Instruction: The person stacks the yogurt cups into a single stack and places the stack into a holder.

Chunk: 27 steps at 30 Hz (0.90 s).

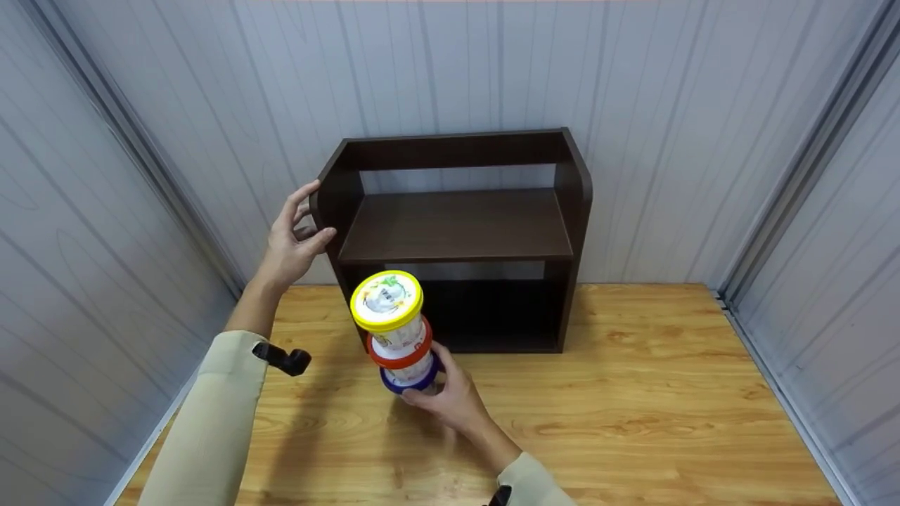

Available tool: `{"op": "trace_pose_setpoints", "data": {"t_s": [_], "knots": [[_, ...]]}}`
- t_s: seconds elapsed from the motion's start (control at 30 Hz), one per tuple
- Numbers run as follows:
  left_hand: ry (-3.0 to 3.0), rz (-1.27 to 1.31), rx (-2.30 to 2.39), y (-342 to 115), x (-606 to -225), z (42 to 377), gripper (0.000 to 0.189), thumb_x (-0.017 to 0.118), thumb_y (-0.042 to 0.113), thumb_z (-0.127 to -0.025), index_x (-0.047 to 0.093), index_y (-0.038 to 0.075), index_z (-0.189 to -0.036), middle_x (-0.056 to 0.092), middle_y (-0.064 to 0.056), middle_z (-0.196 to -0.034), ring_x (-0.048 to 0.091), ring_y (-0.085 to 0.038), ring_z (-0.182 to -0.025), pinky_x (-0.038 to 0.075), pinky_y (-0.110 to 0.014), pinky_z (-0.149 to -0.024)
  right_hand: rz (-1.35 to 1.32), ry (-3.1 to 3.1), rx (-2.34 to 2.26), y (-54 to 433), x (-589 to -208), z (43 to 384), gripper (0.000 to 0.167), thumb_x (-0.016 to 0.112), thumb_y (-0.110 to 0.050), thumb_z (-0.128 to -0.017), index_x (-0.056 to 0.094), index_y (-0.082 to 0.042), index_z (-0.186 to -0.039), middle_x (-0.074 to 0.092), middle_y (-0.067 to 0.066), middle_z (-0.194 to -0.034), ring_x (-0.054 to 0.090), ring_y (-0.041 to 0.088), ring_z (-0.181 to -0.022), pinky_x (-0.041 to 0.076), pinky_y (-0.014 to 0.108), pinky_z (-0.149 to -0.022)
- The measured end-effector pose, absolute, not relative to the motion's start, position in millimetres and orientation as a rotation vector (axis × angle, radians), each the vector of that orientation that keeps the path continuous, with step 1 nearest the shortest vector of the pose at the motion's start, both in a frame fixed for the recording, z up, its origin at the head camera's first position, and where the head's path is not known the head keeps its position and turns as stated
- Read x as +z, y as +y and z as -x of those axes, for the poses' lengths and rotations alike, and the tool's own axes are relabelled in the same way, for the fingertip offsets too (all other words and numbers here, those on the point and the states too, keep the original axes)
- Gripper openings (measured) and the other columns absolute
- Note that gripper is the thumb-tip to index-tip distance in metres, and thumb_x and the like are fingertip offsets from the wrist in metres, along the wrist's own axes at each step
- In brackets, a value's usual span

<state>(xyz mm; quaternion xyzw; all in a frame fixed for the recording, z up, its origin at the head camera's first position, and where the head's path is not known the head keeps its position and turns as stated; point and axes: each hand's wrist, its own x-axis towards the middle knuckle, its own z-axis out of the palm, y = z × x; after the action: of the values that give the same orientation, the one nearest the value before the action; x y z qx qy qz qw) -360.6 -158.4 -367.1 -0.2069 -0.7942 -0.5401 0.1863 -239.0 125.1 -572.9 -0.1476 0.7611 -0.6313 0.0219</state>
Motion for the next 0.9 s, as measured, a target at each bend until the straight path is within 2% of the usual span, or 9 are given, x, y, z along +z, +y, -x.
{"op": "trace_pose_setpoints", "data": {"t_s": [0.17,0.4,0.63,0.73,0.9], "knots": [[-2.239,0.578,-1.513,-157,-367,362,0.073,0.071,-0.004,-0.107,0.044,0.018,-0.171,0.040,-0.009,-0.181,0.048,-0.035,-0.161,0.053,-0.059,-0.126,0.411,2.374,-1.974,130,-559,236,0.089,0.092,-0.018,-0.096,0.042,-0.005,-0.169,0.059,0.027,-0.161,0.058,0.048,-0.150,0.062,0.052,-0.113],[-2.233,0.590,-1.510,-155,-368,363,0.073,0.071,-0.004,-0.106,0.044,0.017,-0.171,0.041,-0.010,-0.182,0.049,-0.036,-0.160,0.053,-0.060,-0.125,0.395,2.428,-1.979,141,-537,235,0.085,0.092,-0.018,-0.095,0.047,-0.008,-0.166,0.062,0.022,-0.159,0.061,0.041,-0.146,0.061,0.051,-0.112],[-2.240,0.583,-1.524,-155,-367,365,0.072,0.070,-0.004,-0.107,0.045,0.018,-0.171,0.041,-0.012,-0.180,0.049,-0.035,-0.160,0.053,-0.059,-0.126,0.418,2.534,-1.972,152,-514,237,0.077,0.092,-0.015,-0.094,0.054,-0.008,-0.160,0.068,0.016,-0.153,0.067,0.030,-0.135,0.061,0.041,-0.110],[-2.235,0.583,-1.524,-155,-367,365,0.072,0.071,-0.004,-0.107,0.045,0.018,-0.171,0.042,-0.012,-0.179,0.049,-0.035,-0.160,0.053,-0.058,-0.126,0.442,2.568,-1.956,155,-505,238,0.076,0.092,-0.016,-0.095,0.054,-0.008,-0.160,0.069,0.015,-0.152,0.069,0.030,-0.136,0.060,0.038,-0.112],[-2.228,0.583,-1.525,-158,-368,366,0.072,0.071,-0.005,-0.106,0.046,0.017,-0.170,0.041,-0.012,-0.180,0.048,-0.035,-0.160,0.053,-0.059,-0.126,0.463,2.603,-1.964,157,-489,240,0.077,0.091,-0.013,-0.094,0.053,-0.005,-0.161,0.071,0.019,-0.150,0.070,0.034,-0.137,0.061,0.028,-0.106]]}}
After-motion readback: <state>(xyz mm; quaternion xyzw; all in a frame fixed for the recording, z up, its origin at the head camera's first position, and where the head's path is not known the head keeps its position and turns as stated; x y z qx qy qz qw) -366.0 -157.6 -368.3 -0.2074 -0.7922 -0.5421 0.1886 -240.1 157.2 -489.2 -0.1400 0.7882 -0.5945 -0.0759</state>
